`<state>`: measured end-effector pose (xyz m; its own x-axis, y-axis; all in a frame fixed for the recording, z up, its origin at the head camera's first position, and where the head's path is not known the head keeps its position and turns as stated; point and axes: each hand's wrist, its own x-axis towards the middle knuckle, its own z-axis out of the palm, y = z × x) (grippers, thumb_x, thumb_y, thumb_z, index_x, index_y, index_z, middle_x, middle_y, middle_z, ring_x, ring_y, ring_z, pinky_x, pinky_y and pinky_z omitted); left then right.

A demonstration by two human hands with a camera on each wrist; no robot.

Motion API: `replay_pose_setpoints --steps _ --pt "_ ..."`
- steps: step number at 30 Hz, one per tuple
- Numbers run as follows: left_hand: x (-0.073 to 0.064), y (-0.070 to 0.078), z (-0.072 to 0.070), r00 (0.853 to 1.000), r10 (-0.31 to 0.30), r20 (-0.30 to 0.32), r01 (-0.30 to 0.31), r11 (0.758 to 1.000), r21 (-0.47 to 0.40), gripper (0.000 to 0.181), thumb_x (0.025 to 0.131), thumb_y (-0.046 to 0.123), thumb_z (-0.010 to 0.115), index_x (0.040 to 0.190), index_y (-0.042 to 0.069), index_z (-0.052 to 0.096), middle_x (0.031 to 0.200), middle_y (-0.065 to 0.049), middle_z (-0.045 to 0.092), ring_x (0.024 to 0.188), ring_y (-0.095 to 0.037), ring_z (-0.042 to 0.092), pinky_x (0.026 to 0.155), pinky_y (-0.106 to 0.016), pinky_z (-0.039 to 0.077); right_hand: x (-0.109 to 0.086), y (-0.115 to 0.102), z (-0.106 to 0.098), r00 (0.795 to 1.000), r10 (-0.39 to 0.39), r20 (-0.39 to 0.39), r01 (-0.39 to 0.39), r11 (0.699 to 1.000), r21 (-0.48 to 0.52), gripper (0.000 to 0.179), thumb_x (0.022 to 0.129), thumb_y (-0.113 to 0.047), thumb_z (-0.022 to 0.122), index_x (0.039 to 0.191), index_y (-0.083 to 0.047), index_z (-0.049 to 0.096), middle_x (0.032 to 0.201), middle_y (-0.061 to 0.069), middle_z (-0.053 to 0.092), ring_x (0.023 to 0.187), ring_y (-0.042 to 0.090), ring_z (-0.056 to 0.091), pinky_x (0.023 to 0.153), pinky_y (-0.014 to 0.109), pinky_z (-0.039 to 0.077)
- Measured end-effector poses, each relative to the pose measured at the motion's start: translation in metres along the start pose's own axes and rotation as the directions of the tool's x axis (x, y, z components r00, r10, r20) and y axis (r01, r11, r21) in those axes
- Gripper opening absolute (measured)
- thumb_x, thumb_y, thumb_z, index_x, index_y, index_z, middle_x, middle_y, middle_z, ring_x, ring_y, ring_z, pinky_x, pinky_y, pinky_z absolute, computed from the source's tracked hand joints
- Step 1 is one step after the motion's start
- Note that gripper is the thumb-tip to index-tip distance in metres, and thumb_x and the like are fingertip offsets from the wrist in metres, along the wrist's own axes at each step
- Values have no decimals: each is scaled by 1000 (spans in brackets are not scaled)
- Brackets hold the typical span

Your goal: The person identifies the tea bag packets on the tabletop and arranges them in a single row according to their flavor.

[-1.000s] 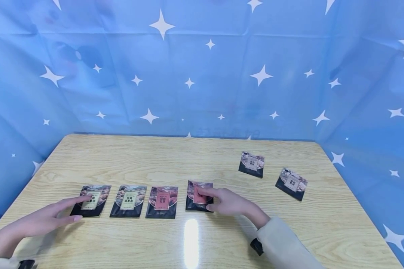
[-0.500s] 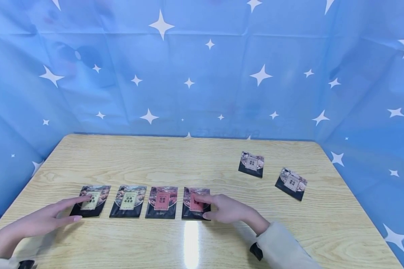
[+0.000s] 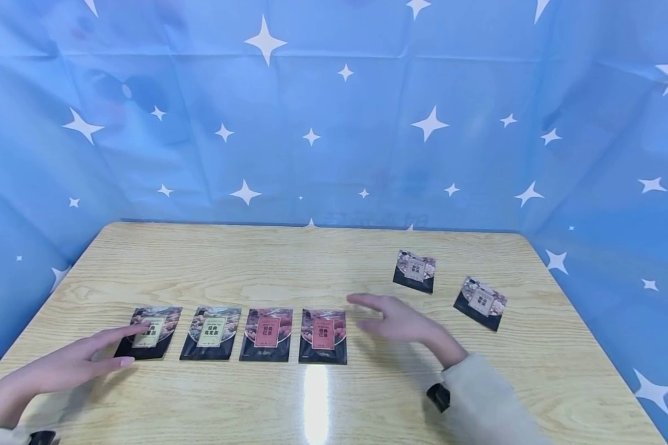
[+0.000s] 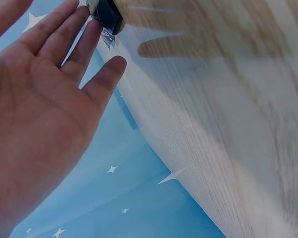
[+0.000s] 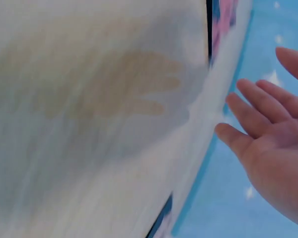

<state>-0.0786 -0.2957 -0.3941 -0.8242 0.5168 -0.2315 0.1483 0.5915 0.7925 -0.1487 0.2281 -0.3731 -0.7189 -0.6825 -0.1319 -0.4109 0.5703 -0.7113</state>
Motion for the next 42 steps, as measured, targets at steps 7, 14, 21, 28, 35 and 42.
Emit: replay_pose_setpoints --steps 7,14,21,28,35,42 --pt "1 0 0 1000 -5 18 5 1000 -10 57 95 19 50 140 -6 27 137 -37 23 120 -60 16 84 -66 32 -13 33 -40 987 111 -113 -105 993 59 49 94 -10 51 137 7 34 136 28 37 124 45 33 97 59 31" --pt "0 2 0 1000 -15 17 16 1000 -12 58 95 20 51 140 -6 27 137 -38 23 121 -60 16 85 -66 32 -23 60 -67 936 305 -178 -288 951 115 51 96 -15 48 140 3 30 140 29 27 128 46 24 96 59 32" --pt "1 2 0 1000 -7 12 7 1000 0 57 94 18 52 139 -7 27 136 -38 23 120 -61 17 84 -65 33 -20 79 -75 908 377 -184 -361 926 111 52 97 -14 46 142 3 26 141 30 24 129 47 20 96 61 28" --pt "1 3 0 1000 -13 15 13 1000 -3 57 94 18 52 139 -7 27 136 -38 23 120 -61 17 85 -66 32 -17 87 -72 915 371 -155 -348 924 161 54 96 -9 45 143 4 22 143 31 20 130 48 17 98 62 25" --pt "1 2 0 1000 -22 8 21 1000 5 58 94 21 52 140 -6 28 136 -37 24 121 -59 17 85 -68 31 -25 85 -67 925 356 -131 -339 931 136 52 97 -13 45 143 1 25 144 28 21 130 47 17 98 62 24" --pt "1 1 0 1000 -17 25 17 1000 -1 57 95 19 51 140 -7 27 136 -38 24 120 -60 17 85 -67 32 -35 74 -52 960 252 -122 -242 966 87 51 97 -13 46 142 0 28 145 28 15 131 47 12 99 64 21"
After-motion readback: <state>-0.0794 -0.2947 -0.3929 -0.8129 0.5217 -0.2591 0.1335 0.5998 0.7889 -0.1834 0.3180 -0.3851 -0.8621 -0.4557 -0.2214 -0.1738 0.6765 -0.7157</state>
